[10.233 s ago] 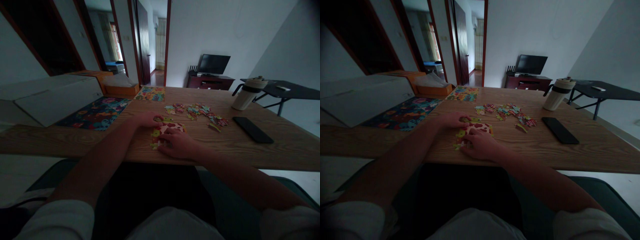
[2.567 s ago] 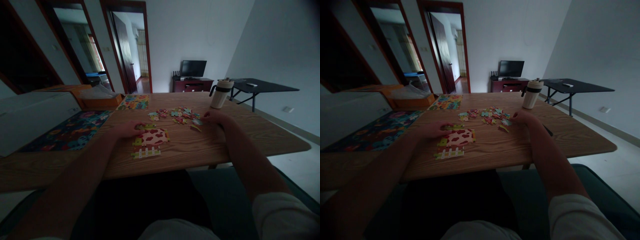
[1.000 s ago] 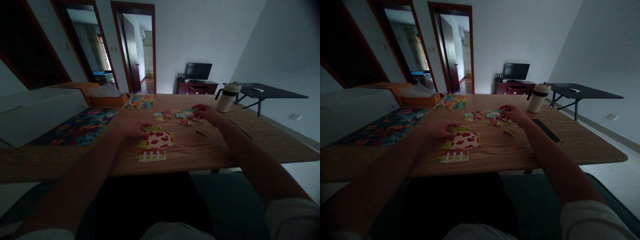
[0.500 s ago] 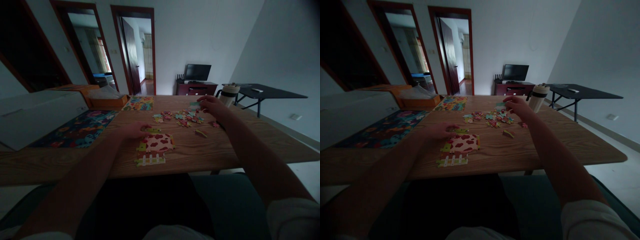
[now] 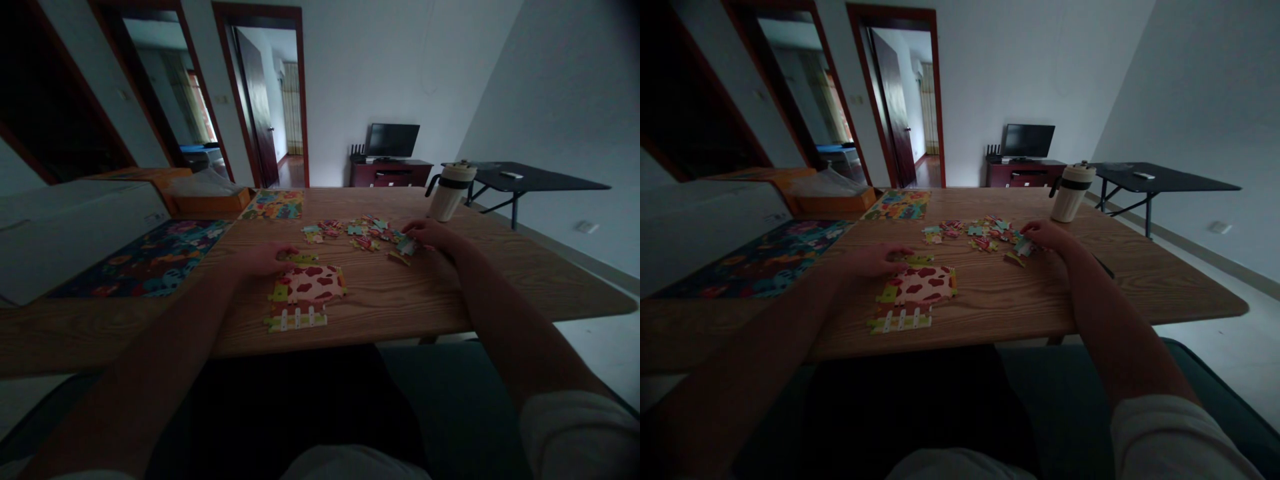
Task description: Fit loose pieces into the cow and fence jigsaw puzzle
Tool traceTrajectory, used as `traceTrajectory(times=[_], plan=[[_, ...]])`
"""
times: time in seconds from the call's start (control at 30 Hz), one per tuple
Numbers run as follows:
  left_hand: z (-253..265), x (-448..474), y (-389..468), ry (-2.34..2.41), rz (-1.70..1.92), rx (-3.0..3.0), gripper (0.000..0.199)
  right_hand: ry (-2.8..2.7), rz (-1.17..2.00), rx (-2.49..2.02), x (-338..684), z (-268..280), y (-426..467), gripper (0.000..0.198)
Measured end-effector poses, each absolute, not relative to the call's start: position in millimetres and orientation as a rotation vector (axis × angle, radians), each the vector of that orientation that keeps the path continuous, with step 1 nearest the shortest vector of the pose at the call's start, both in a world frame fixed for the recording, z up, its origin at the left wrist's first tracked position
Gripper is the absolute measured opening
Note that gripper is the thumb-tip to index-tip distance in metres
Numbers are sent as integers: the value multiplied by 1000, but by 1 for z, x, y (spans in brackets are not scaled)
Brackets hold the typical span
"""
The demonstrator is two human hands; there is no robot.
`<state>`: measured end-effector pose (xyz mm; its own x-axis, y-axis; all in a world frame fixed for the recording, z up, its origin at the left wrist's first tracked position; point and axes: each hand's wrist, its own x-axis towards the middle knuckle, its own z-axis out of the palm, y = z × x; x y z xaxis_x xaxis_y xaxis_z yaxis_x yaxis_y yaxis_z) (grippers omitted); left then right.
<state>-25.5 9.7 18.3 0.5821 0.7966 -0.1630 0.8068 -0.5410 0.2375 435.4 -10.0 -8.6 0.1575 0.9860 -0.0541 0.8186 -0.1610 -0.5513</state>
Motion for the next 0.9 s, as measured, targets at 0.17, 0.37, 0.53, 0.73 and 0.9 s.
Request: traceTrajectory(times=[0.17,0.37,0.53,0.73,0.9], plan=[[17,-26,10,1321,-47,2529,64,-1819,442,-2141,437,-10,-9,21],[20,-26,7,1330,-51,2536,60,-1900,255,-2277,419,-3,8,33],[18,-26,9,1325,-57,2537,61,-2034,242,-2126,405,-12,48,45],[14,-28,12,1270,-20,2557,60,-2090,390,-2155,407,-17,67,41],[17,-26,9,1274,-24,2545,62,-2121,555,-2161,414,-7,54,45]])
